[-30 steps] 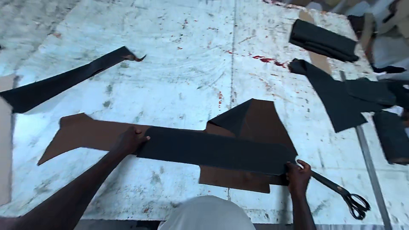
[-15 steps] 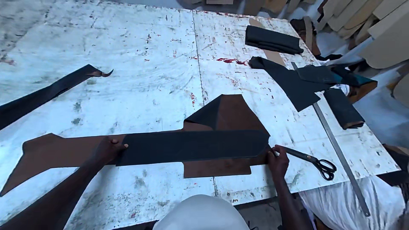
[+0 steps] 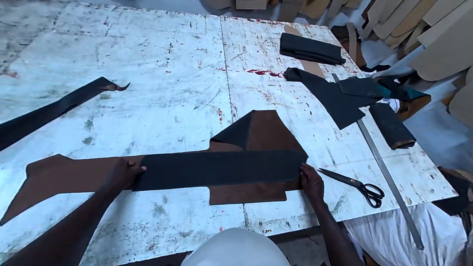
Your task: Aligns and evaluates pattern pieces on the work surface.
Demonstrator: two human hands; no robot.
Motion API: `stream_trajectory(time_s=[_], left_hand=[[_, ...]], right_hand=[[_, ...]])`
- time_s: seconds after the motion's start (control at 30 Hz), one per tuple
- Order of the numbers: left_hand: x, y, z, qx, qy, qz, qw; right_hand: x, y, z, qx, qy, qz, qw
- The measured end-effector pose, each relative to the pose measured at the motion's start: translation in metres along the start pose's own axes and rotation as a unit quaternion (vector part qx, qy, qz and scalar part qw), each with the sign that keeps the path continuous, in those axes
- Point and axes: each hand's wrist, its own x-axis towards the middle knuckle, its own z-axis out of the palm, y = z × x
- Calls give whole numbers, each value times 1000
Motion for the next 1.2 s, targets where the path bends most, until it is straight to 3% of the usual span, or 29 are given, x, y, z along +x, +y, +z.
stream_trajectory(time_s=[0.13,0.27,0.4,0.53,0.67,0.9,1.07,1.13,1.2], left_hand=[[-3,3,-4,18,-6,-5,1000],[-15,35,4,137,45,44,989],[-34,97,51,171,95,268,943],[-53,185,119,185,-31,498,847],[-37,240,172,199,-115,594,771],[35,288,183,270,-49,575,770],[95,302,143,270,53,448,851],[102,303,123,227,96,406,880],[90,299,112,177,127,415,883]], right_hand=[[-1,5,-4,38,42,16,998],[-8,2,-4,41,57,-20,997],[-17,6,9,32,53,-23,998],[-22,-3,10,14,67,-15,998],[-23,-6,9,4,76,-15,997],[-23,-5,11,5,82,-15,996],[-22,-6,10,2,71,-9,997],[-22,-5,11,1,76,-14,997],[-21,-5,12,-1,79,-16,997]])
